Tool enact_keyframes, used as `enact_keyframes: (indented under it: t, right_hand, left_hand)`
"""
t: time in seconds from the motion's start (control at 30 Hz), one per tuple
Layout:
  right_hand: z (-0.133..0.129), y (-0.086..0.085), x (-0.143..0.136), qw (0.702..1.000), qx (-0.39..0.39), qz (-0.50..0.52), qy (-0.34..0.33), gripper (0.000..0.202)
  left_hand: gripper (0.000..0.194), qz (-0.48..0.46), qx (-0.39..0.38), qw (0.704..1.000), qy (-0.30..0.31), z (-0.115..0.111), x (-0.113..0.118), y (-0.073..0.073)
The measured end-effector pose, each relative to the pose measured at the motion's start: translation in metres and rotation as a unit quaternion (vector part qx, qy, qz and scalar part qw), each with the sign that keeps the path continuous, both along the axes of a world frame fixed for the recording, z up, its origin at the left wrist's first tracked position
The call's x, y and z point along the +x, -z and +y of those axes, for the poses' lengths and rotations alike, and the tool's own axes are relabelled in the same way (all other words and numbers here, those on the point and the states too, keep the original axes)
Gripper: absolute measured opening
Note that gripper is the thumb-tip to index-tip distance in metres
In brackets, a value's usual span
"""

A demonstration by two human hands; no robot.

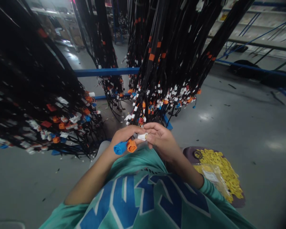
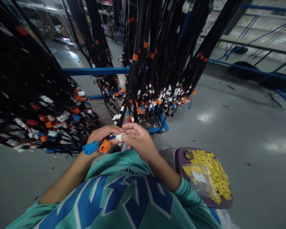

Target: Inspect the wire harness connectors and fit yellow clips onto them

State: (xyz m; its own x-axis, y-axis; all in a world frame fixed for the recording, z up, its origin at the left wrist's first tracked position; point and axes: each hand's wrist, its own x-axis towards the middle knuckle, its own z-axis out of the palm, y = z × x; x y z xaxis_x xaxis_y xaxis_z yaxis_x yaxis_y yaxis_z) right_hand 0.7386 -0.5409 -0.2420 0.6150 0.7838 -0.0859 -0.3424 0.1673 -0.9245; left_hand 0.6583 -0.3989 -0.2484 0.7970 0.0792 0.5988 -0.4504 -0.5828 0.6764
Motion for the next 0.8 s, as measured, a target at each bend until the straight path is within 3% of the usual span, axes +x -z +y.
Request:
enact_keyframes:
  t: [0.23,0.43,0.67,0.73,0.8]
  right_hand:
    - [0.000,0.003,0.002,1.000,0.005,0.019,-0.011,0.035]
    - [0.002,0.012,0.010,1.000,0.011,0.023,-0.009,0.031]
    - [-0.009,0.018,0.024,0.999,0.020,0.032,0.009,0.029]
    - [-0.013,0.019,0.024,0.998,-0.004,-0.029,0.055,0.024]
    - [-0.017,0.017,0.021,0.976,-0.029,-0.157,0.150,0.020]
  left_hand:
    - [0.016,-0.068,0.036,0.997,0.013,-0.003,0.000,0.001]
    - [0.012,0.025,0.055,0.998,-0.021,-0.002,0.005,0.004]
    - [0.041,0.116,0.001,0.988,0.104,0.005,0.023,-0.002]
    - [0.036,0.123,-0.020,0.988,0.089,0.002,0.028,-0.005]
    - [0.028,0.134,-0.025,0.990,0.042,-0.003,0.034,-0.008]
